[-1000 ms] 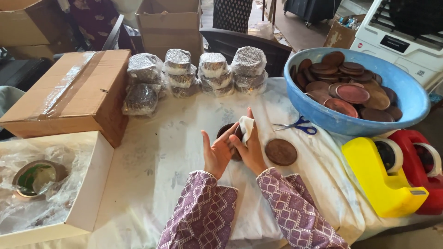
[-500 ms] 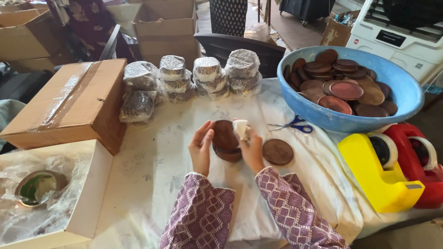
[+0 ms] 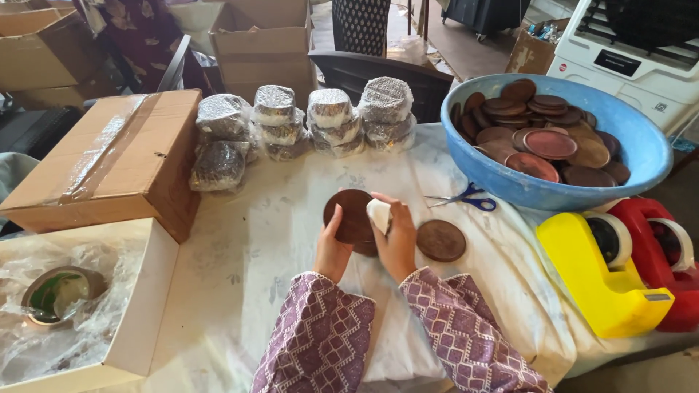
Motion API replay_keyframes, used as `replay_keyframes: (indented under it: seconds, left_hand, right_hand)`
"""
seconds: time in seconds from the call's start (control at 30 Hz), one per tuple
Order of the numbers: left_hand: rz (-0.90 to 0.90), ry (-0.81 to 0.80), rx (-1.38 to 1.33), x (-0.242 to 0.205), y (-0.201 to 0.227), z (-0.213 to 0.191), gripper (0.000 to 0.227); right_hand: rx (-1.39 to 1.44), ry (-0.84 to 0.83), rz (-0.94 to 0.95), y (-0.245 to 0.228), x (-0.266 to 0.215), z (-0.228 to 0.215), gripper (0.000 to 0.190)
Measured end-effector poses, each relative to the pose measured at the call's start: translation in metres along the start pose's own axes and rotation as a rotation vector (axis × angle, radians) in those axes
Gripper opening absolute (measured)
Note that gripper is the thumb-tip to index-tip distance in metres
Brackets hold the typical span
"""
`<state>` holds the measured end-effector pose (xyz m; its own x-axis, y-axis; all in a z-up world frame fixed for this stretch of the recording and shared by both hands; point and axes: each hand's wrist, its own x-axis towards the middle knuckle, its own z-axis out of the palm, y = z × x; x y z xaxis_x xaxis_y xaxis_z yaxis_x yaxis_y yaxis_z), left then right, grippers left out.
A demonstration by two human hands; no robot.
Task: The person wipes the surface of small, round, brown ceramic bowls using a white cloth. They pick up the bowls from a blue basin filled with similar items, clean them on a table covered with a white sheet, and place them back into the basin.
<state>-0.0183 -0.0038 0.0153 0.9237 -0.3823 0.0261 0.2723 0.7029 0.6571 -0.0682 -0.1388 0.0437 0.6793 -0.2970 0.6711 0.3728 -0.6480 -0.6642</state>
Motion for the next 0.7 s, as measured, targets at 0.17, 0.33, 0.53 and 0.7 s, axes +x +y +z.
replay_keyframes:
  seconds: [0.17,0.33,0.53,0.7]
  left_hand:
    - [0.111,-0.044,-0.057,0.002,0.005,-0.001,0.058]
    - [0.037,-0.127,-0.148,-0.007,-0.001,0.01,0.069]
    - [0.0,-0.247,-0.154,-0.004,-0.013,-0.001,0.09]
    - [0.273,-0.292,0.371,-0.019,-0.029,0.027,0.094]
  right_hand:
    - [-0.002,0.021,-0.309,-0.015,0.003,-0.006,0.046]
    - [0.178,-0.249,-0.204,-0.007,-0.008,0.01,0.059]
    - [0.193,-0.423,-0.321,0.001,-0.013,0.02,0.083]
    - [0.666,-0.323,0.046,0.012,-0.005,0.019,0.099]
